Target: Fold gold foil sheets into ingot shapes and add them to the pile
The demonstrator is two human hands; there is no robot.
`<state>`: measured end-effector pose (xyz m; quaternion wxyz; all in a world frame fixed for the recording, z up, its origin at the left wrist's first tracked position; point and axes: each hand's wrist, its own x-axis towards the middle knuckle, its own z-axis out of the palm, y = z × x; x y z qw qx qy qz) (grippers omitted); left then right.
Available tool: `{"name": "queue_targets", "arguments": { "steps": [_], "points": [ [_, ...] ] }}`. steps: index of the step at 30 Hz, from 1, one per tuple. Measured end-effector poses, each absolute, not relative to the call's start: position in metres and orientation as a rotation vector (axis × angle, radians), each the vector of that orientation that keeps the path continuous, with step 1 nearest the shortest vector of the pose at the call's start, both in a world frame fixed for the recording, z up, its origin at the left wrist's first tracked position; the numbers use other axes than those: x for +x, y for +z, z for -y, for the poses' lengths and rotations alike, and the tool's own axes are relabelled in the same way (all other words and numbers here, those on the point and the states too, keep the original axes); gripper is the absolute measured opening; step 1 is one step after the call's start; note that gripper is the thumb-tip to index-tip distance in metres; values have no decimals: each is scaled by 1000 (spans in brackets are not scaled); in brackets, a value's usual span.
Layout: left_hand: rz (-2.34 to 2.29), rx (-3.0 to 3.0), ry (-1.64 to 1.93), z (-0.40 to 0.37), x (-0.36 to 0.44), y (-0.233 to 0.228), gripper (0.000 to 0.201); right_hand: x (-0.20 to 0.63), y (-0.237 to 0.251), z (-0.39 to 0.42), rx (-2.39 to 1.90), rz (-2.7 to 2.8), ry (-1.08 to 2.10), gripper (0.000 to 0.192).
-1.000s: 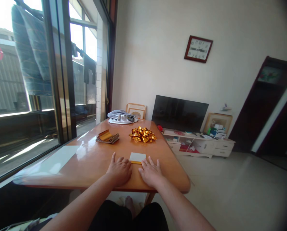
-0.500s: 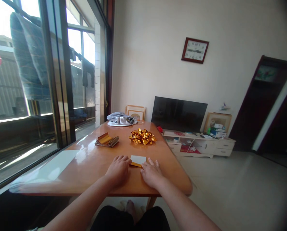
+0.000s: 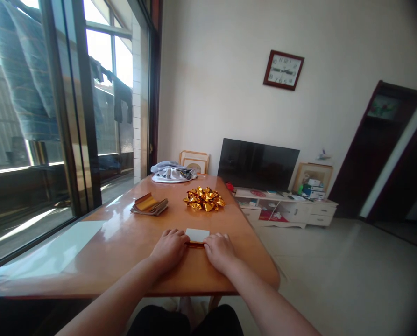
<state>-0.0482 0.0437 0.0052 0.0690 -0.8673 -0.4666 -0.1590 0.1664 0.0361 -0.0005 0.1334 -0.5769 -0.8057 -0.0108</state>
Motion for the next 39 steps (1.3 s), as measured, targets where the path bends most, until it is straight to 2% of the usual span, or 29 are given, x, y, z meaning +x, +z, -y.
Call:
{"name": "queue_targets", "arguments": {
  "steps": [6, 10, 15, 19, 21, 24, 30, 34, 39],
  "points": [
    [1416, -2642, -525, -53, -46, 6, 28, 164, 4, -30, -1667, 2262, -93, 31],
    [1464, -2661, -671, -57, -49, 15, 23, 170, 11, -20, -1630, 2224, -135, 23],
    [1571, -2799, -910, -45, -54, 41, 20, 179, 14, 1, -1356, 2141, -140, 52],
    [1637, -2836, -1149, -17, -53, 61, 16, 180, 25, 23, -1297, 1981, -147, 53],
    [1648, -2850, -1246, -2, -51, 69, 15, 180, 35, 35, -1250, 1933, -112, 49],
    [1633, -2877, -1348, 18, -51, 78, 15, 181, 52, 53, -1159, 1927, -68, 33],
    [1518, -3003, -1391, 55, -56, 98, 20, 181, 73, 82, -1079, 1950, -29, 5],
    [1465, -3025, -1310, 79, -58, 106, 26, 181, 79, 93, -1067, 1937, 10, 4],
    [1356, -2838, -1289, 92, -56, 103, 12, 178, 77, 101, -1035, 1901, 69, 8]
  ]
}}
